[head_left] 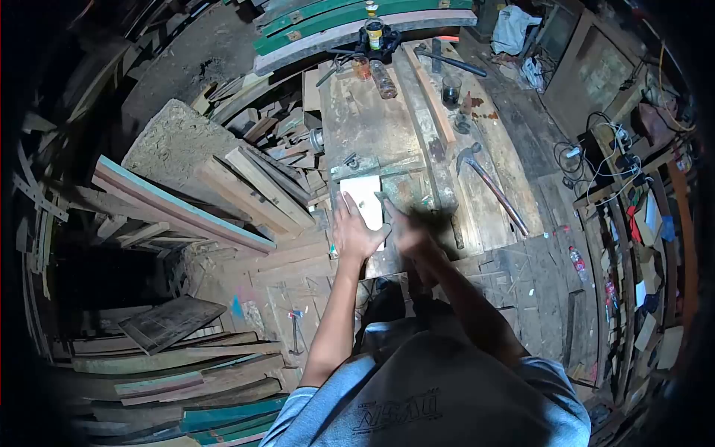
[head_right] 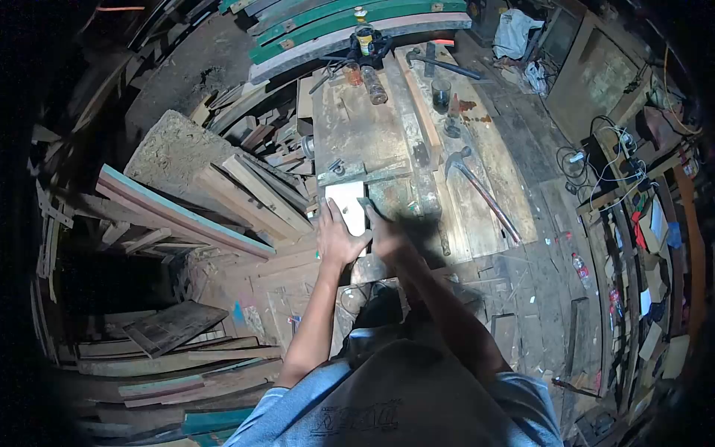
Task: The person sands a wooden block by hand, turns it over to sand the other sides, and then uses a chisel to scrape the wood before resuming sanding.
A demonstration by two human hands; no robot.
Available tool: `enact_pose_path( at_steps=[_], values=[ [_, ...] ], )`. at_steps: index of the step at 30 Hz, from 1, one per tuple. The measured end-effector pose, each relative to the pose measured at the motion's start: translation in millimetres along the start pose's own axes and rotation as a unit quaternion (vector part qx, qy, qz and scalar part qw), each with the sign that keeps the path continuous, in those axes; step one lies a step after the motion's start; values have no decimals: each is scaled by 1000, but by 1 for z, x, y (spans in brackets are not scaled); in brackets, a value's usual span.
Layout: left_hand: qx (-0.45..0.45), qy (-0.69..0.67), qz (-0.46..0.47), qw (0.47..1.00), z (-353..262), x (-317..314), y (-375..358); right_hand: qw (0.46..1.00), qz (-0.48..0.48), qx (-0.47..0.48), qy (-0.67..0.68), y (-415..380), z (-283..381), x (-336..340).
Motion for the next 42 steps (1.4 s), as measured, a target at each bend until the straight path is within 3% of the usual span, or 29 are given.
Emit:
enact_pose_path(
  at_steps=[1,4,7,9,11,12,15,16,20,22,24,25,30,34,38,41,42],
  values=[
    [3,4,3,1000,-3,4,1,997,-41,60,-17,-8,11,4],
    [11,-7,15,1000,-1,1,1,998,20,49,38,-18,23,4],
    [7,-35,30,999,0,2,-1,991,67,-77,86,-8,20,22],
    [-26,-53,15,998,4,2,0,999,-41,16,-20,3,-23,19],
    [-62,-85,7,994,11,1,1,978,-26,-155,-135,17,-23,35],
    [-74,-89,24,993,14,1,2,977,-26,-167,-127,25,-2,49],
    [-111,-90,54,988,26,1,-4,976,27,-93,-196,44,-33,38],
    [-114,-77,68,988,28,3,-7,977,-4,-60,-202,41,-26,39],
    [-84,-25,92,992,33,13,-23,943,96,-186,-260,70,-45,25],
    [-46,-19,114,992,29,22,-37,944,106,-193,-247,78,-47,24],
    [-40,-31,75,996,32,15,-42,940,124,-213,-235,88,-55,23],
    [-39,-36,55,997,32,15,-41,944,113,-199,-238,98,-56,22],
    [10,34,269,963,30,-12,-33,955,80,-171,-227,144,-53,18],
    [3,41,262,964,33,-20,-32,951,73,-148,-261,168,-58,16],
    [3,21,262,965,35,-22,-32,957,-4,38,-287,145,-13,23],
    [2,-1,277,961,34,-12,-32,955,110,-41,-272,102,-19,18],
    [5,-12,283,959,32,-1,-34,962,114,-28,-247,82,-3,25]
  ],
)
Point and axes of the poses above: each hand's wrist, its own y-axis towards the middle knuckle, its own x-axis out of the back of the hand, z = x × y, the point moved 7 cm from there along y, towards the middle knuckle, and after that the axes turned 6 degrees about y, right-handed, at the moved point
